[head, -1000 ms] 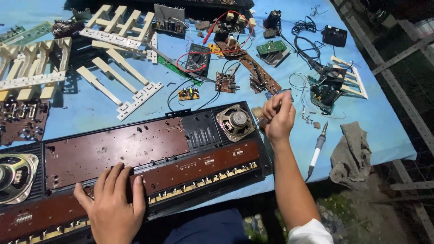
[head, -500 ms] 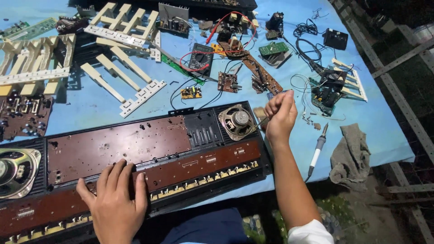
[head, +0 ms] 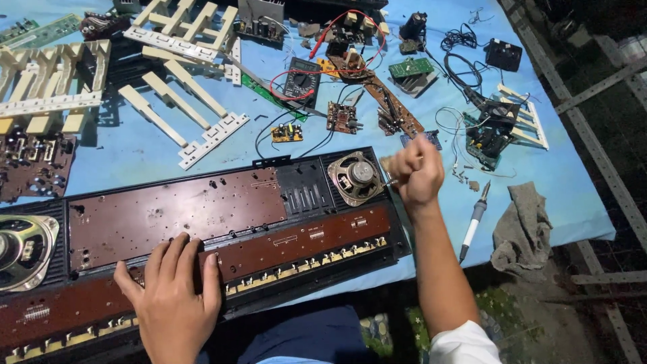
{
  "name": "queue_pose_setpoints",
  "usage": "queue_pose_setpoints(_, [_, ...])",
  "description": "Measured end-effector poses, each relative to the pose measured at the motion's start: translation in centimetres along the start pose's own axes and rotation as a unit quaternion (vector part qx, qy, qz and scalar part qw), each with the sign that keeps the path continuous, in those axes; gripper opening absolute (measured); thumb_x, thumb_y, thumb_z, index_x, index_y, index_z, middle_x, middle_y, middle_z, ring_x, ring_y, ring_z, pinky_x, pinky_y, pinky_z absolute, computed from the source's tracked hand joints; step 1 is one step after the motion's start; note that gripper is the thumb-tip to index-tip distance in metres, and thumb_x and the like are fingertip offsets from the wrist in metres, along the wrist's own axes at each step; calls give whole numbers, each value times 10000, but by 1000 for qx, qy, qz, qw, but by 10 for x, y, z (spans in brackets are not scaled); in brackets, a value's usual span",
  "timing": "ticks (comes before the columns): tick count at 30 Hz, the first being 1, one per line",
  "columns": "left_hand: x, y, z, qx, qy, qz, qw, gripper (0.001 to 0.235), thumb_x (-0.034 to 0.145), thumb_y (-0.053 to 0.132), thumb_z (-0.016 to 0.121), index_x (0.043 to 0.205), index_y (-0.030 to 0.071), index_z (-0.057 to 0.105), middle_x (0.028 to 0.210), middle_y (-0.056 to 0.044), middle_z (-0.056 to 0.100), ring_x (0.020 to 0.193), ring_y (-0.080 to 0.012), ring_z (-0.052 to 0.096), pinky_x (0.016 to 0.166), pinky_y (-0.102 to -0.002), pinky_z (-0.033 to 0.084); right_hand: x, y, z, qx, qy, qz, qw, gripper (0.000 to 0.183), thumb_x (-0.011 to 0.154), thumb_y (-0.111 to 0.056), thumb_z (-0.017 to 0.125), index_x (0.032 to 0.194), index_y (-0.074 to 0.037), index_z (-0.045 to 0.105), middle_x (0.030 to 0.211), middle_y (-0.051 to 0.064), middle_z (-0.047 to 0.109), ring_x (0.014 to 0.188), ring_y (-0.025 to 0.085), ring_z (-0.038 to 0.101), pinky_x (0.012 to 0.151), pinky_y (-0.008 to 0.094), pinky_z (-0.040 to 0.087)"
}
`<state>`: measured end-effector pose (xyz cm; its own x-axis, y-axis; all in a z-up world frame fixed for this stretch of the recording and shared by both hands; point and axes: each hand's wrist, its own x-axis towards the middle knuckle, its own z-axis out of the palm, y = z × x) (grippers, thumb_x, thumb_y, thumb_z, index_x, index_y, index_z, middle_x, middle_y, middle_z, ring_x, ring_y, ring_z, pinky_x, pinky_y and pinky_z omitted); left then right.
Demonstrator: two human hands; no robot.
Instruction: The person cleans the internal components of a disassembled electronic device using a brush. They scrub the speaker cone and surrounding metal chassis, then remove the speaker and place it on the table. The person then uses their fingers to wipe dust from the speaker mounting area.
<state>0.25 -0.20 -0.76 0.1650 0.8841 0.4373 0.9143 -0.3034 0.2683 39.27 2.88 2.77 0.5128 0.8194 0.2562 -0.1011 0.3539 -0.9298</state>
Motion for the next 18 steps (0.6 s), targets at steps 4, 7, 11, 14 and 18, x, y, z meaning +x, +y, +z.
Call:
queue_pose_setpoints(4, [-1, 0, 1, -3, -12, -11, 1000, 355, 971, 311, 657, 1216, 82, 773, 1337, -81, 747, 1264, -249, 653, 1240, -633, 278, 8, -2, 0, 26, -91, 43, 995, 488, 1069, -322, 426, 600, -206, 360, 507, -57, 286, 440, 101, 232, 465, 273, 232])
queue_pose_setpoints(7, [0, 0, 0, 1, -7, -7, 1000, 357, 969, 310, 655, 1208, 72, 774, 1319, -77, 748, 1240, -243, 654, 1245, -616, 284, 11, 10, -3, -24, 57, 1, 998, 439, 1068, -479, 420, 781, -148, 443, 604, -44, 364, 491, 76, 335, 478, 246, 304])
queue_pose_setpoints(11, [1, 0, 0, -4, -7, -4, 1000, 363, 966, 314, 657, 1207, 71, 774, 1322, -78, 747, 1242, -247, 652, 1251, -620, 269, 4, 4, -1, -8, 68, -52, 996, 405, 1101, -404, 384, 776, -163, 370, 604, -38, 324, 513, 89, 269, 501, 252, 279])
queue_pose_setpoints(14, [0, 0, 1, -1, -13, -6, 1000, 366, 981, 325, 637, 1216, 80, 773, 1329, -76, 747, 1255, -247, 653, 1248, -617, 269, 4, -6, -2, 14, -62, 52, 997, 470, 1047, -289, 396, 591, -226, 304, 497, -63, 256, 437, 124, 220, 508, 296, 282])
queue_pose_setpoints(18, [2, 0, 1, 1, -1, -2, 1000, 352, 975, 312, 652, 1202, 74, 775, 1313, -74, 753, 1238, -240, 658, 1236, -613, 289, 14, 4, -3, -18, -51, 41, 998, 453, 1078, -367, 379, 662, -188, 393, 536, -58, 333, 460, 95, 267, 476, 259, 270])
